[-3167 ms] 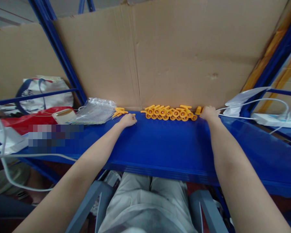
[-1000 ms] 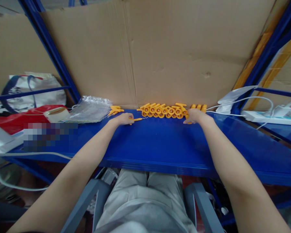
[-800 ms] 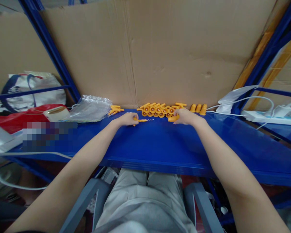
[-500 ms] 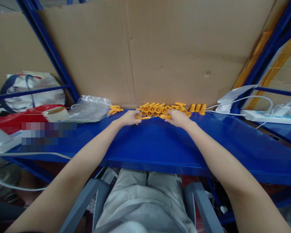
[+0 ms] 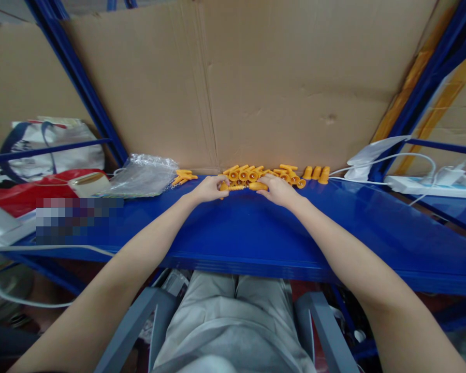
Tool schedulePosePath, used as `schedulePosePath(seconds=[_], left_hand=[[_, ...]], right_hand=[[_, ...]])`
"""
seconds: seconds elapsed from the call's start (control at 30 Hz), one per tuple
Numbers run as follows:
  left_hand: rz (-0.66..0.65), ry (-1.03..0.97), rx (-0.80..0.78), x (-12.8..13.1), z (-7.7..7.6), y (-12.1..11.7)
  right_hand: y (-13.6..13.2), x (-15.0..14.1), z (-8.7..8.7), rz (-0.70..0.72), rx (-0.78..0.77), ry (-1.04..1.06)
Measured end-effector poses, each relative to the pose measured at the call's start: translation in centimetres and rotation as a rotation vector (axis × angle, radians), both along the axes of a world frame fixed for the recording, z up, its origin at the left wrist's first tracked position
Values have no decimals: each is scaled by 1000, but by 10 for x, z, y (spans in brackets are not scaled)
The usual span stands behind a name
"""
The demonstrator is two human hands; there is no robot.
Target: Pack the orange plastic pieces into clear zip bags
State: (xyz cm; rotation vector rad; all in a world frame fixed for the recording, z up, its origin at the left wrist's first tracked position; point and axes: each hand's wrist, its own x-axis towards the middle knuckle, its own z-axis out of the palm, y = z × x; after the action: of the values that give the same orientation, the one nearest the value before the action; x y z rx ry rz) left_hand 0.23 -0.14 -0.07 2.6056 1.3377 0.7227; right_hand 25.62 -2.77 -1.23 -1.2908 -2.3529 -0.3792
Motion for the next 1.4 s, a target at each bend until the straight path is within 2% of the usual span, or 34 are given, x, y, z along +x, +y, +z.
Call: schedulePosePath(seconds=[0.23,0.5,0.67,0.93,1.1,1.2,1.4], left_hand=[[-32,-40,110,5,-7,2],[10,-146,25,6,-5,0],[7,-180,-2,8,-6,1],[27,15,130,8,-4,-4],[85,72,165,8,-4,-5],[107,69,167,7,-3,-5],[125,77,210,7,-2,-7]], right_hand=[[-4,-7,-3,63,93,-60],[0,-6,-7,128,10,90],[3,-6,-9,126,-27,115],[-2,-9,-10,105,-17,50],[4,-4,-10,189,6,162],[10,5,-8,240,-81,294],[13,14,-1,288,-439,705]])
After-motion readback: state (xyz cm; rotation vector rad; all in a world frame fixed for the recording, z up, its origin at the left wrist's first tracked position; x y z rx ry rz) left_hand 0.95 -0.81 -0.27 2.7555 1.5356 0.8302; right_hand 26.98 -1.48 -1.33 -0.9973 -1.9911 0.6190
